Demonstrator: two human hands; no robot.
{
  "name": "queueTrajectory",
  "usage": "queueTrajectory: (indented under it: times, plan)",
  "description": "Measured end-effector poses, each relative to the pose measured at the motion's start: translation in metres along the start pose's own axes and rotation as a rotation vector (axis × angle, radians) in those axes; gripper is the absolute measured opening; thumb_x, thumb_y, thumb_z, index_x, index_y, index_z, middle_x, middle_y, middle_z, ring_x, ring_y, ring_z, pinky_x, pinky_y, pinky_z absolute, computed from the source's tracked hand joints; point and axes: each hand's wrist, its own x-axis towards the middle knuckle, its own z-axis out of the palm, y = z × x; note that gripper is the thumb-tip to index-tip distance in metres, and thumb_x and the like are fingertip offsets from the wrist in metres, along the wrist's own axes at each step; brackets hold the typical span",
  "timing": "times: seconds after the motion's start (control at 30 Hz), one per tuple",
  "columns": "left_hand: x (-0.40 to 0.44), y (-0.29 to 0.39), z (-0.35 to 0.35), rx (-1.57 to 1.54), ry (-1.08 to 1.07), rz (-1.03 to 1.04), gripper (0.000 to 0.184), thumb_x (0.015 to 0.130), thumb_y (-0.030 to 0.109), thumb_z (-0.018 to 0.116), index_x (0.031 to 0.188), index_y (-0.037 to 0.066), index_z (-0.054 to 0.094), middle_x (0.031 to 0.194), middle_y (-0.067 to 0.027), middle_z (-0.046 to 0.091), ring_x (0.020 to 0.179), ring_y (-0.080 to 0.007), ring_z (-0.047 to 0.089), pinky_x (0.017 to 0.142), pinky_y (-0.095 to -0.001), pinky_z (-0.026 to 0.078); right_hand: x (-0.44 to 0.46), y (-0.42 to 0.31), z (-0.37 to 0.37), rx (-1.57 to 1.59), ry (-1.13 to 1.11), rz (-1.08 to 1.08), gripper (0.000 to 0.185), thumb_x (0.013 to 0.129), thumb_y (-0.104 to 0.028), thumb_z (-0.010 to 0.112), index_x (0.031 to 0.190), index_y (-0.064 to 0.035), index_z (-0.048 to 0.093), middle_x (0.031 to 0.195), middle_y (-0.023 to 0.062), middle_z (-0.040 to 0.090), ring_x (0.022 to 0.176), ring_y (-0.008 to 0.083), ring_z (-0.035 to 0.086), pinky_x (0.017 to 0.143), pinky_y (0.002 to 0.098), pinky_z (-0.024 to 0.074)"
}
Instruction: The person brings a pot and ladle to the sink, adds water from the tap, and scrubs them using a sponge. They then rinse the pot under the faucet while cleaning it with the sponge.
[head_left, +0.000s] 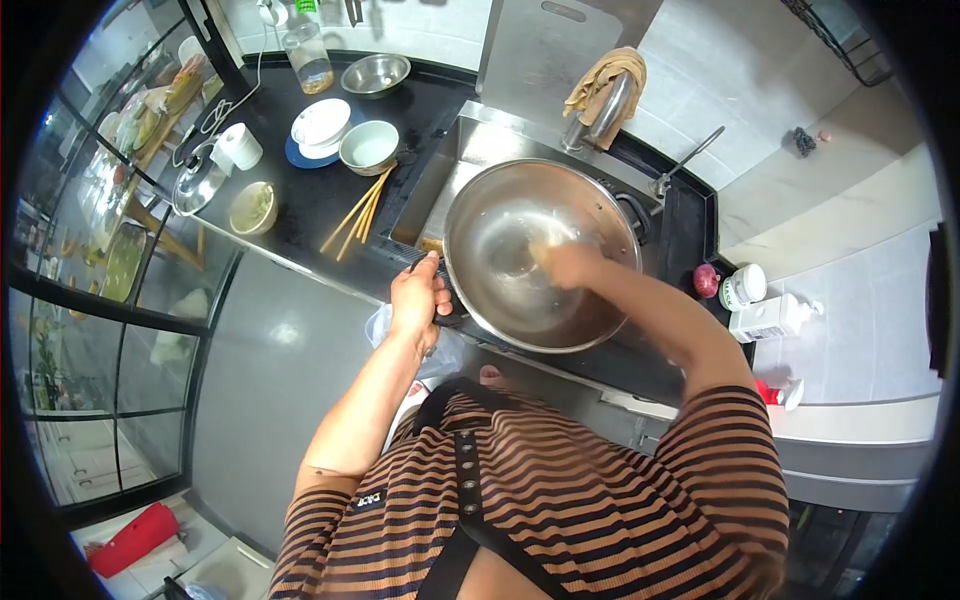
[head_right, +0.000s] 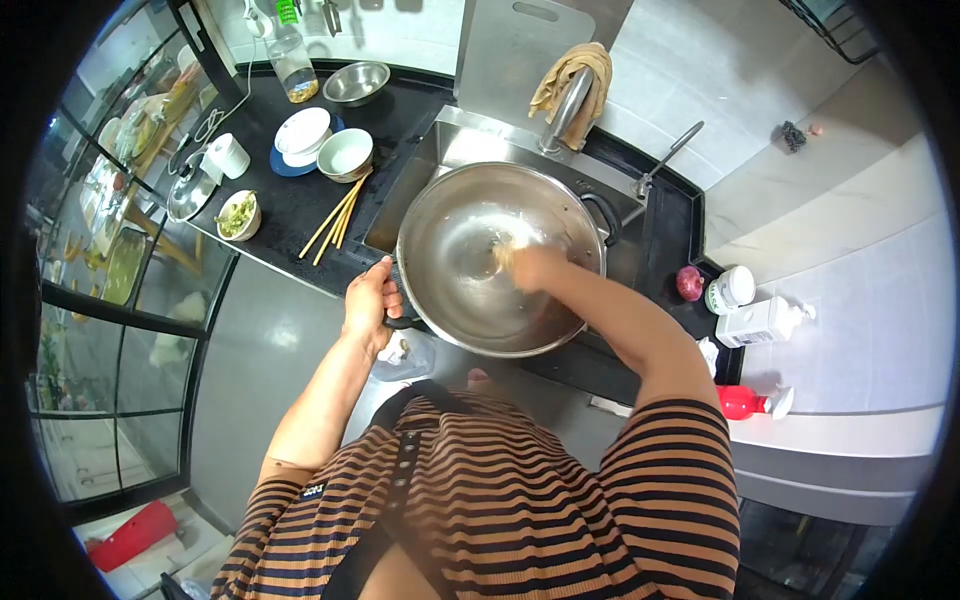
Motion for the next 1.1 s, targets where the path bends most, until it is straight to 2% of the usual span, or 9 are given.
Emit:
queueTrajectory:
  times: [0.1, 0.2, 0.3, 0.4, 0.5, 0.6, 0.7, 0.8, 1.1]
  plan:
    - [0.001, -0.001, -0.001, -0.002, -0.014, 0.0, 0.017, 0.082, 0.019, 0.05, 0.072, 0.009, 0.041, 0.057, 0.0017, 0.036, 0.04, -0.0057, 0.03, 0.034, -0.0207, 0.026, -0.007, -0.033, 0.032, -0.127, -0.13, -0.287, 0.027, 0.078, -0.021, 0.044, 0.095, -0.0038, 0.057, 0.093, 0.0154, 0.059, 0.085, 0.0284, 0.058, 0.074, 0.0397, 0.0443]
    - [-0.002, 0.001, 0.001, 0.019, 0.0, 0.004, 0.017, 0.082, 0.019, 0.05, 0.071, 0.01, 0.041, 0.056, 0.0023, 0.035, 0.04, -0.0056, 0.03, 0.034, -0.0208, 0.026, -0.008, -0.074, 0.007, 0.22, 0.1, -0.052, 0.027, 0.076, -0.018, 0.044, 0.095, -0.0023, 0.057, 0.099, 0.0193, 0.056, 0.094, 0.0307, 0.053, 0.08, 0.0392, 0.0415]
    - [-0.001, 0.001, 0.0, 0.022, -0.017, 0.009, 0.017, 0.082, 0.019, 0.05, 0.071, 0.01, 0.041, 0.056, 0.0024, 0.035, 0.04, -0.0056, 0.031, 0.034, -0.021, 0.026, 0.015, -0.054, 0.004, 0.019, 0.263, -0.098, 0.032, 0.077, -0.018, 0.044, 0.102, 0.0002, 0.055, 0.11, 0.0222, 0.048, 0.112, 0.0323, 0.039, 0.087, 0.0354, 0.0387]
    - [-0.002, 0.002, 0.001, 0.036, -0.001, 0.014, 0.017, 0.082, 0.019, 0.049, 0.072, 0.009, 0.041, 0.055, 0.0025, 0.035, 0.04, -0.0057, 0.03, 0.034, -0.0213, 0.027, 0.013, -0.045, 0.022, 0.05, 0.376, -0.001, 0.031, 0.075, -0.014, 0.046, 0.101, 0.0015, 0.055, 0.118, 0.021, 0.04, 0.118, 0.0338, 0.03, 0.092, 0.0357, 0.0342]
    - [0.002, -0.002, -0.003, 0.023, -0.036, 0.023, 0.016, 0.082, 0.019, 0.049, 0.072, 0.009, 0.042, 0.055, 0.0024, 0.035, 0.04, -0.0058, 0.03, 0.034, -0.0214, 0.027, 0.011, -0.046, 0.016, -0.117, 0.246, -0.098, 0.035, 0.073, -0.012, 0.048, 0.104, 0.0032, 0.053, 0.118, 0.0207, 0.037, 0.117, 0.0338, 0.032, 0.094, 0.0378, 0.0325]
    - [0.001, -0.001, -0.002, 0.029, -0.016, 0.02, 0.016, 0.082, 0.019, 0.049, 0.073, 0.009, 0.042, 0.055, 0.002, 0.035, 0.04, -0.006, 0.03, 0.034, -0.0213, 0.027, 0.029, -0.038, 0.016, -0.033, 0.179, 0.016, 0.037, 0.073, -0.01, 0.048, 0.107, 0.0039, 0.051, 0.12, 0.0199, 0.036, 0.115, 0.0332, 0.033, 0.093, 0.0381, 0.034]
    - [0.001, -0.001, -0.002, 0.039, -0.013, 0.025, 0.016, 0.082, 0.019, 0.049, 0.073, 0.008, 0.042, 0.056, 0.0015, 0.036, 0.04, -0.0063, 0.031, 0.034, -0.0212, 0.027, 0.031, -0.033, 0.029, -0.134, 0.166, -0.059, 0.037, 0.072, -0.009, 0.049, 0.106, 0.0035, 0.052, 0.118, 0.0196, 0.038, 0.112, 0.0327, 0.036, 0.091, 0.037, 0.0359]
    - [0.0, 0.0, -0.002, 0.034, -0.021, 0.021, 0.016, 0.083, 0.019, 0.049, 0.073, 0.008, 0.042, 0.056, 0.0014, 0.036, 0.041, -0.0065, 0.031, 0.034, -0.0212, 0.027, 0.0, -0.036, -0.009, 0.146, 0.203, 0.041, 0.035, 0.072, -0.009, 0.049, 0.105, 0.0032, 0.052, 0.115, 0.0186, 0.039, 0.108, 0.0312, 0.039, 0.09, 0.0365, 0.0364]
    - [0.0, -0.001, -0.002, 0.044, -0.016, 0.024, 0.016, 0.082, 0.019, 0.049, 0.073, 0.008, 0.042, 0.056, 0.0017, 0.036, 0.041, -0.0063, 0.031, 0.035, -0.0213, 0.027, 0.024, -0.018, 0.02, -0.082, 0.179, -0.124, 0.034, 0.069, -0.006, 0.049, 0.101, 0.003, 0.054, 0.115, 0.0172, 0.04, 0.107, 0.0289, 0.04, 0.09, 0.0358, 0.0369]
